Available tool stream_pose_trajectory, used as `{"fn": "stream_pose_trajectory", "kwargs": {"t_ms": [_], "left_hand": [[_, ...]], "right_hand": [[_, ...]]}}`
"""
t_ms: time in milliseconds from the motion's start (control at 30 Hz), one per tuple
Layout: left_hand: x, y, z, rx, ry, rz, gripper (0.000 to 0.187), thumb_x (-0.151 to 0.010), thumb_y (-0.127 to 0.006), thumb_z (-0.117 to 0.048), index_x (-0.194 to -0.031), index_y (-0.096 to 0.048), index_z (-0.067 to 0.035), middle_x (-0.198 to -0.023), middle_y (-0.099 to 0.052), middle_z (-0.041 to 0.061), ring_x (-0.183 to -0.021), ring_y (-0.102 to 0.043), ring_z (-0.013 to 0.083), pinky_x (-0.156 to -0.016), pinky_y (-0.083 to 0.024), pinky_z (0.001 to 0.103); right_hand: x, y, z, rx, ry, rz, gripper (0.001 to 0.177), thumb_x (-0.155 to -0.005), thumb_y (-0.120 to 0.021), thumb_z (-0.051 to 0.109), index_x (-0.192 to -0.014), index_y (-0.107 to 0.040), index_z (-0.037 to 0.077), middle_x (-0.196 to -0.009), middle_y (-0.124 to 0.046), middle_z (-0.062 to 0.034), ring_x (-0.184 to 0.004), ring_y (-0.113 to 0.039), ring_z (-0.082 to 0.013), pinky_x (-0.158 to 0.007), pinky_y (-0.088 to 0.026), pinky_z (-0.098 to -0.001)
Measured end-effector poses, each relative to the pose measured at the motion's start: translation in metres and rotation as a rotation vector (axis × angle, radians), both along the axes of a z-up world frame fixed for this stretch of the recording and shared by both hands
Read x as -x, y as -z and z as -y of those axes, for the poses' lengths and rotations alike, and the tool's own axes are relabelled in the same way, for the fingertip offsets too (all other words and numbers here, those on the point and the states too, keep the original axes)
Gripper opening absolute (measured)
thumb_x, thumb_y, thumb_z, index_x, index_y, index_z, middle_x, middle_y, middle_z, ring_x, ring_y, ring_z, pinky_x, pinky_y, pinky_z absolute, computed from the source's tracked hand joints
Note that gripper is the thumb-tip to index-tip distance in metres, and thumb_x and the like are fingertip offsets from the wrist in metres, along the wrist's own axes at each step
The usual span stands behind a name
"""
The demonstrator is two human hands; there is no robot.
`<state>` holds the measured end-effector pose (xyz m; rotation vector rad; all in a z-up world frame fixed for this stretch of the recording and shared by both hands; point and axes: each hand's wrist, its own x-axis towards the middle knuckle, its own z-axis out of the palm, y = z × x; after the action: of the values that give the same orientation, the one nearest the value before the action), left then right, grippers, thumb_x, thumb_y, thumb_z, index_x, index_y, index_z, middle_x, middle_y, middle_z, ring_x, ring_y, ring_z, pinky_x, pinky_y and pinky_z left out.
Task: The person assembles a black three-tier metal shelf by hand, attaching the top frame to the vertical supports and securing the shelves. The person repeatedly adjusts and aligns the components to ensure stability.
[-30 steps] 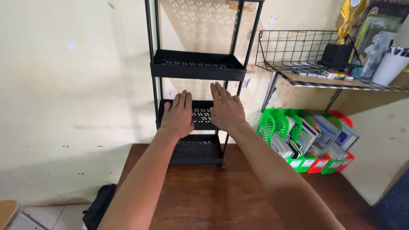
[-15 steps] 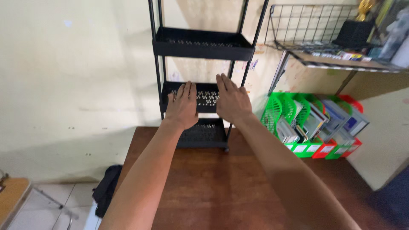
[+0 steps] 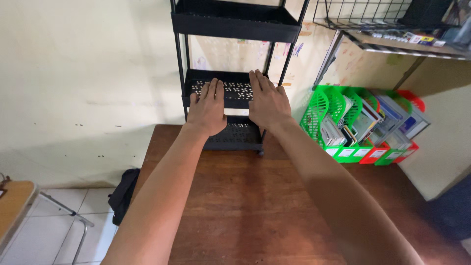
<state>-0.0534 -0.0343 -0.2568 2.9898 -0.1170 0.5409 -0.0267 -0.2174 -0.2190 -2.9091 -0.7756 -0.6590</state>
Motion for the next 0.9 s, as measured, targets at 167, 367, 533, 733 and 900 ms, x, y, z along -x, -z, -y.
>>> {"fn": "stream_pose_trajectory", "kwargs": {"t_ms": [167, 367, 533, 733, 900], "left_hand": [[0.006, 0.013, 0.0, 0.025, 0.006, -0.018, 0.097, -0.084, -0.076, -0.023, -0.158, -0.017, -0.001, -0.166, -0.021, 0.015, -0.152, -0.024, 0.0299, -0.115, -0.029, 0.051], [0.011, 0.028, -0.002, -0.006, -0.004, -0.058, 0.095, -0.086, -0.075, -0.025, -0.158, -0.017, -0.003, -0.166, -0.02, 0.016, -0.151, -0.023, 0.0298, -0.114, -0.03, 0.054], [0.015, 0.043, -0.007, 0.001, -0.009, -0.097, 0.093, -0.087, -0.073, -0.025, -0.158, -0.017, -0.003, -0.166, -0.02, 0.015, -0.152, -0.022, 0.0295, -0.114, -0.03, 0.055], [0.02, 0.059, -0.006, 0.033, 0.0, -0.135, 0.094, -0.086, -0.072, -0.024, -0.158, -0.015, -0.004, -0.166, -0.018, 0.014, -0.152, -0.021, 0.0291, -0.116, -0.028, 0.054], [0.025, 0.069, -0.007, 0.037, -0.002, -0.183, 0.092, -0.088, -0.071, -0.023, -0.159, -0.016, -0.003, -0.167, -0.019, 0.015, -0.153, -0.02, 0.0297, -0.116, -0.028, 0.055]], "right_hand": [[0.008, 0.011, -0.001, 0.01, 0.008, -0.018, 0.081, -0.089, -0.064, 0.022, -0.158, -0.024, 0.005, -0.163, -0.03, -0.0132, -0.147, -0.035, -0.0261, -0.11, -0.037, -0.0476], [0.012, 0.022, 0.001, 0.03, 0.02, -0.052, 0.08, -0.09, -0.064, 0.021, -0.158, -0.024, 0.005, -0.164, -0.029, -0.0129, -0.147, -0.036, -0.0262, -0.11, -0.038, -0.0464], [0.015, 0.034, 0.0, 0.075, 0.064, -0.108, 0.079, -0.092, -0.062, 0.021, -0.158, -0.022, 0.006, -0.164, -0.028, -0.0121, -0.147, -0.035, -0.0273, -0.111, -0.036, -0.0481], [0.024, 0.049, 0.0, 0.072, 0.052, -0.147, 0.08, -0.092, -0.063, 0.022, -0.159, -0.022, 0.006, -0.165, -0.027, -0.0119, -0.149, -0.034, -0.0269, -0.112, -0.035, -0.0477], [0.028, 0.059, -0.001, 0.091, 0.064, -0.196, 0.08, -0.093, -0.061, 0.023, -0.16, -0.019, 0.007, -0.166, -0.024, -0.0111, -0.148, -0.032, -0.0245, -0.112, -0.034, -0.0471]]}}
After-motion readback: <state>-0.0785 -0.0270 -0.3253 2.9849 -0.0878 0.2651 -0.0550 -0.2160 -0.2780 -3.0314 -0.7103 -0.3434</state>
